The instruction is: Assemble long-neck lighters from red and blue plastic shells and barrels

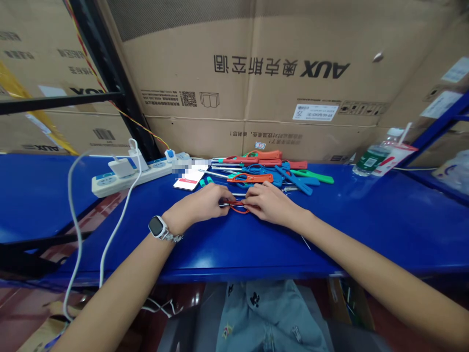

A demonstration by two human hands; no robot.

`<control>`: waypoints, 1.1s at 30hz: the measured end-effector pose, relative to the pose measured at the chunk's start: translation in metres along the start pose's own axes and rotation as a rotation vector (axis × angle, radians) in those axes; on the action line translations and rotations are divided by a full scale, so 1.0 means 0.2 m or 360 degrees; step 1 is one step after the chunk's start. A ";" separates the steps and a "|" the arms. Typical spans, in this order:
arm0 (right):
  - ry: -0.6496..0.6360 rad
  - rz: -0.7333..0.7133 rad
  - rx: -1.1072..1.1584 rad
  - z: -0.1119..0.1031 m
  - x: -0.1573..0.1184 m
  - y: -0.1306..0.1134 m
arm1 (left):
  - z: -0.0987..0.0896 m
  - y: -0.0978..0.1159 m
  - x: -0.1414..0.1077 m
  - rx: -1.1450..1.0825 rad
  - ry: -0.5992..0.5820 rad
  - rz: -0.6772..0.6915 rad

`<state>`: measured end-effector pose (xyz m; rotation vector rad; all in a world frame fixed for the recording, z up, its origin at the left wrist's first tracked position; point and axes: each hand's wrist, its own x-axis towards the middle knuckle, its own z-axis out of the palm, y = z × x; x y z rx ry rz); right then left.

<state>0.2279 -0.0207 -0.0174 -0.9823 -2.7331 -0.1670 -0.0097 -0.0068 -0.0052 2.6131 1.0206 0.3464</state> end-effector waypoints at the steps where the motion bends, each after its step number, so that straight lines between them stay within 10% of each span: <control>1: 0.0010 -0.0011 -0.0015 0.00 -0.01 0.00 | 0.00 0.00 0.00 0.0003 0.0007 -0.0006; 33: 0.0076 -0.0061 -0.0006 0.04 -0.01 -0.01 | 0.07 0.00 0.03 0.0371 0.0112 0.0195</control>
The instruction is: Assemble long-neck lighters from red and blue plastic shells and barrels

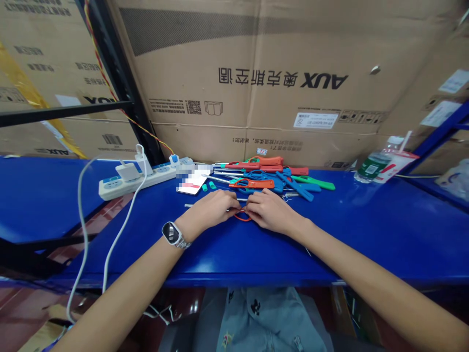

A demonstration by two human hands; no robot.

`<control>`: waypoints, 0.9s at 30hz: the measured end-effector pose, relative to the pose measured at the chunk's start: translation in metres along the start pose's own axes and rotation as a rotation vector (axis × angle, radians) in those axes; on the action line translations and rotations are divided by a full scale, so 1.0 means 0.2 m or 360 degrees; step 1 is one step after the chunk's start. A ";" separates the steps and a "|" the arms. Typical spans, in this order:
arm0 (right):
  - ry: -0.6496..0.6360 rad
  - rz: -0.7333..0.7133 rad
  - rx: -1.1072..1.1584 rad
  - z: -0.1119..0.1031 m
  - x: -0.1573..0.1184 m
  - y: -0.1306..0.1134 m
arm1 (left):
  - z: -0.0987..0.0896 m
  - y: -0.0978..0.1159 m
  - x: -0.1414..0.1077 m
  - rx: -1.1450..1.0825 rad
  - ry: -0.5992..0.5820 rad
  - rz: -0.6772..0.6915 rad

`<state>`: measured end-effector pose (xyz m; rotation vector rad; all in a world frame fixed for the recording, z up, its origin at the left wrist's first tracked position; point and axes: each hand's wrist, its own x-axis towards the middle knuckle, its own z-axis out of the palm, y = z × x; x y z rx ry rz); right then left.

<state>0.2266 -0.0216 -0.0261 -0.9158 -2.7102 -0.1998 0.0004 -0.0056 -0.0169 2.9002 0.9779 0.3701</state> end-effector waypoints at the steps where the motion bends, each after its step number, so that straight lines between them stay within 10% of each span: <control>1: 0.0028 0.0048 0.0085 0.01 0.00 0.00 | 0.01 0.00 0.00 -0.0004 0.0005 0.0004; 12: 0.0160 0.0574 0.0985 0.05 0.01 0.04 | 0.04 -0.05 0.01 -0.0452 0.0108 -0.0072; 27: -0.0158 0.0764 0.1164 0.00 0.03 0.12 | 0.03 0.04 0.00 0.0219 0.0041 0.0105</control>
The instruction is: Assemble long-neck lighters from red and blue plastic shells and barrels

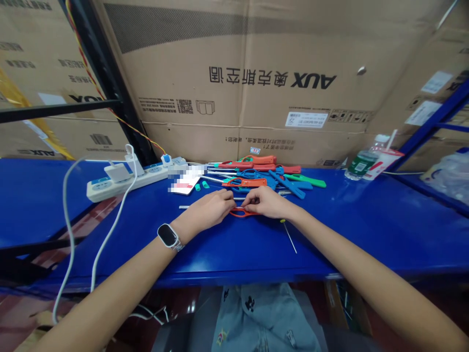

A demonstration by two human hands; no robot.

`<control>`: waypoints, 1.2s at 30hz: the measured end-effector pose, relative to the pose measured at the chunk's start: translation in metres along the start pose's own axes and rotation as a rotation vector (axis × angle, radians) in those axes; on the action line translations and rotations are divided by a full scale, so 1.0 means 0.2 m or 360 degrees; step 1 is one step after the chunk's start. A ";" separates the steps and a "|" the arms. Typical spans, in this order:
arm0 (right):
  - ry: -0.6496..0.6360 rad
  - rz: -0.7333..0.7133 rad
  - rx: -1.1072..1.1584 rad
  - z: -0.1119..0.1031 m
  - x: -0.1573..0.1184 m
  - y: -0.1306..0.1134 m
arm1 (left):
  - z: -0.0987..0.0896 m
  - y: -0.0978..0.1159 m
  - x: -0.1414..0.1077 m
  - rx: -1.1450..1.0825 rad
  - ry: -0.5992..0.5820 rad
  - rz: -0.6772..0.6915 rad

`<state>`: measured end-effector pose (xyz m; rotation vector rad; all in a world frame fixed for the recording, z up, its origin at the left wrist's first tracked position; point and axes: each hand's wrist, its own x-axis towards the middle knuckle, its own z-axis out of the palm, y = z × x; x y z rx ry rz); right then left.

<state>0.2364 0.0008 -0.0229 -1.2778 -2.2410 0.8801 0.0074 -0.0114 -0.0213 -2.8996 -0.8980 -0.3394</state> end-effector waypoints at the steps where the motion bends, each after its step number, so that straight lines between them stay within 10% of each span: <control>1: 0.0014 -0.0006 -0.0019 0.00 -0.01 0.00 | 0.00 0.00 0.00 0.0011 0.0003 0.0030; 15: 0.0212 -0.0105 -0.0167 0.04 -0.06 -0.02 | 0.06 0.01 -0.01 -0.0113 0.0087 0.0055; 36: -0.0205 -0.0212 -0.0492 -0.10 0.03 -0.11 | 0.07 0.01 -0.01 -0.0125 0.0116 0.0117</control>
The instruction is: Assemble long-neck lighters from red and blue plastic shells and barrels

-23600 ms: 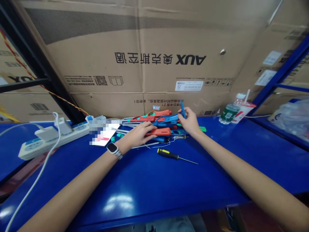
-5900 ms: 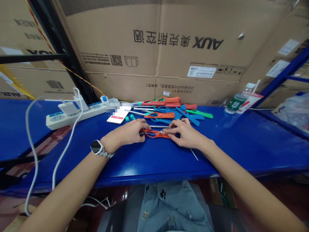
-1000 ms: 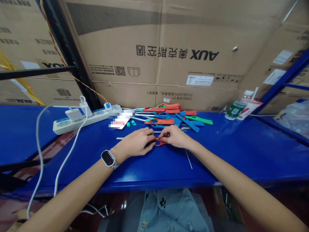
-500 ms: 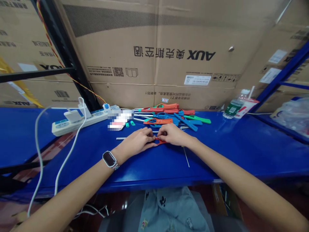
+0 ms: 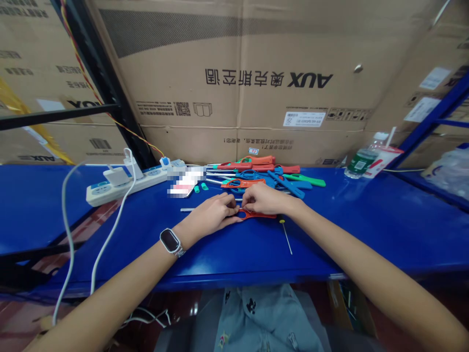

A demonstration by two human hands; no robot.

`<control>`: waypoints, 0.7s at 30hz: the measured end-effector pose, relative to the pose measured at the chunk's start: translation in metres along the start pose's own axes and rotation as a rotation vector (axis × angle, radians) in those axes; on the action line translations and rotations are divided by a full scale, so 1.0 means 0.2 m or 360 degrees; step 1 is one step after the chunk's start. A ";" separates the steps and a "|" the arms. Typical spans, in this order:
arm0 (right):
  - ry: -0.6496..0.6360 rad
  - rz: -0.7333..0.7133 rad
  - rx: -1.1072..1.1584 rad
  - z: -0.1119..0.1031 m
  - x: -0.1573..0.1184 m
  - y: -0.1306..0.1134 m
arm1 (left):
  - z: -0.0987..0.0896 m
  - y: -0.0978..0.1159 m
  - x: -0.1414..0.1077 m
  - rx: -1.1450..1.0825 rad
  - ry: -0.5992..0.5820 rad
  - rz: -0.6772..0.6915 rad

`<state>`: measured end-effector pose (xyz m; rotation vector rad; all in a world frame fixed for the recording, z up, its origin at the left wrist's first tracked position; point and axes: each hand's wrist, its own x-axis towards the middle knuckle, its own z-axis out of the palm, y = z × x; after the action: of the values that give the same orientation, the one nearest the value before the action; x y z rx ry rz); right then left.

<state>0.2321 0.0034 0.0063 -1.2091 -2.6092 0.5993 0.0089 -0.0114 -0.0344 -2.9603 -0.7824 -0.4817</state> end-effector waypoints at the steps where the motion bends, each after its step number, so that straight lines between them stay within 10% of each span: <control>1: 0.0003 -0.0016 -0.0021 0.01 0.00 0.00 | 0.00 0.00 0.00 0.0026 -0.0006 0.0000; 21: 0.0337 -0.0443 -0.0865 0.14 -0.28 0.01 | 0.02 0.06 -0.06 0.0602 -0.0059 0.0021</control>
<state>0.2611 -0.0462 -0.0206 -0.9297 -2.7601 -0.2950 0.0049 -0.0272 -0.0411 -2.6273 -0.7593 -0.2448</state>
